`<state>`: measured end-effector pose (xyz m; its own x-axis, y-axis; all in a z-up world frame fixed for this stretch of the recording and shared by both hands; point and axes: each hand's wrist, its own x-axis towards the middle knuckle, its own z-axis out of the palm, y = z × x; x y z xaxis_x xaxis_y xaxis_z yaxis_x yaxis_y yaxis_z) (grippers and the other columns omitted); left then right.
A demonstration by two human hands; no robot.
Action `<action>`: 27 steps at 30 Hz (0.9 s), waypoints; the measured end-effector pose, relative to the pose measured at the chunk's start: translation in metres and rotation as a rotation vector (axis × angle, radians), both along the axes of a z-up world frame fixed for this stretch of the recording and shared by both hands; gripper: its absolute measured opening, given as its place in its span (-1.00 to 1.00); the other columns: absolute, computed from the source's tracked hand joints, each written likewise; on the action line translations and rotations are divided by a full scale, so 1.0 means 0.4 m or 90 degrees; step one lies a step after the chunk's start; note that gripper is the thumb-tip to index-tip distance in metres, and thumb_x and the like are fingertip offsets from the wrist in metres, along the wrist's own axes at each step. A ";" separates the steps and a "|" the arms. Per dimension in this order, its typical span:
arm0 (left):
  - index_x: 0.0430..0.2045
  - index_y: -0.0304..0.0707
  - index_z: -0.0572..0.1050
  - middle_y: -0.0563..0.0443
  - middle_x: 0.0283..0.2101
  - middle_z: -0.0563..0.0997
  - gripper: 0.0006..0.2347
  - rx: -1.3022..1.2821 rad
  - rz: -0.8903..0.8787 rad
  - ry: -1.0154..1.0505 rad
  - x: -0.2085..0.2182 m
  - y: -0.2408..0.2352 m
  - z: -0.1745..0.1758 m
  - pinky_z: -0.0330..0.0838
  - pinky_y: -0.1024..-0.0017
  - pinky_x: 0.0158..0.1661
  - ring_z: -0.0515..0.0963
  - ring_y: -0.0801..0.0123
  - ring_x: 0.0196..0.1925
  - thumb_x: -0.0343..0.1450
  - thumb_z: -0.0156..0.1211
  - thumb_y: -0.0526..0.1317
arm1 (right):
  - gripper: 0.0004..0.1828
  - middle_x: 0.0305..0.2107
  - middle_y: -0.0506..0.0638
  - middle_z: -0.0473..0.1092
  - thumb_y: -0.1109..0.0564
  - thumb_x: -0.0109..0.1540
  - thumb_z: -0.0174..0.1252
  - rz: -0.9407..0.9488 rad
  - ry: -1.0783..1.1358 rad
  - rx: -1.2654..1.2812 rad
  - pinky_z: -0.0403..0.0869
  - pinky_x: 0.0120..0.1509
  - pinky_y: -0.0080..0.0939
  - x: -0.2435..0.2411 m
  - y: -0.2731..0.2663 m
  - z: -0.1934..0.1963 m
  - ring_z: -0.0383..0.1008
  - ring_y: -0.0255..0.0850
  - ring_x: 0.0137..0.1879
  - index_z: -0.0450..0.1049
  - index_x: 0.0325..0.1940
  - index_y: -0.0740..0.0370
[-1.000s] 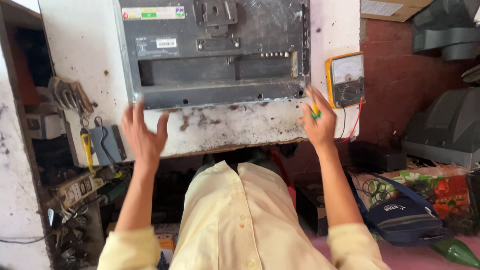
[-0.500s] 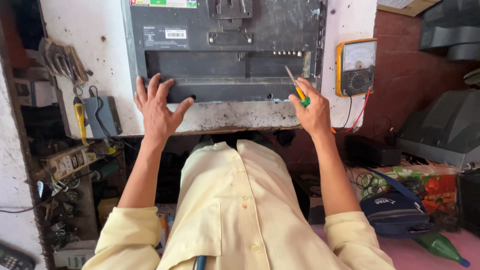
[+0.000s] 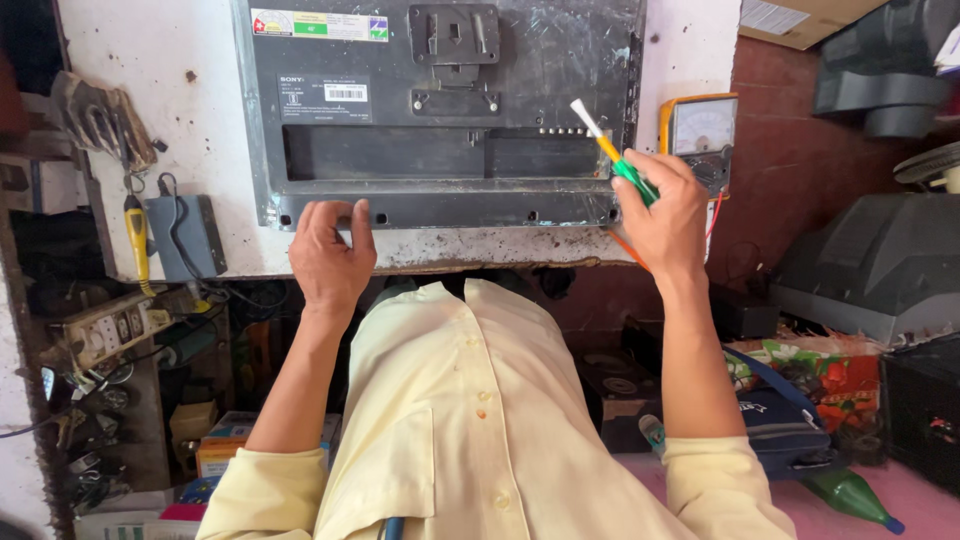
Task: The person uses a green-handled screwdriver to remove and then reinstall screws on the back panel of a Sony television. The person repeatedly unscrews and tightens screws at various locations on the device's rear casing.
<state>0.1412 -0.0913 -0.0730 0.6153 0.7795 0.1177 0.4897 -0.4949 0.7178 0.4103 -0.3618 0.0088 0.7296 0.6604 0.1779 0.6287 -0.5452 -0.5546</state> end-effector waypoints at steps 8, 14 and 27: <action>-0.33 -0.35 0.47 0.13 -0.68 0.31 -0.80 -0.174 0.070 -0.096 0.005 -0.015 0.018 0.13 0.51 -0.56 0.24 0.55 -0.63 0.48 0.39 -0.22 | -0.81 -0.22 0.18 0.57 0.24 0.23 0.33 0.008 0.068 -0.002 0.53 -0.07 -0.14 0.033 0.091 0.031 0.62 -0.03 -0.15 0.63 -0.09 0.34; 0.11 -0.40 0.32 0.00 -0.37 0.43 -0.61 -0.102 -0.002 -0.192 0.000 -0.018 0.009 0.33 0.43 -0.31 0.40 0.47 -0.32 0.48 0.39 -0.32 | -0.81 -0.23 0.18 0.57 0.24 0.23 0.31 0.037 0.064 -0.024 0.53 -0.07 -0.15 0.045 0.105 0.031 0.63 -0.03 -0.16 0.63 -0.09 0.34; 0.06 -0.39 0.48 -0.10 -0.05 0.68 -0.73 -0.731 -0.147 -0.310 0.137 -0.111 -0.036 0.56 0.35 0.01 0.67 0.34 -0.07 0.52 0.15 -0.22 | -0.76 -0.47 0.06 0.51 0.13 0.31 0.25 -0.042 0.223 0.052 0.42 -0.28 -0.25 -0.076 0.177 0.090 0.48 -0.31 -0.39 0.61 -0.01 0.31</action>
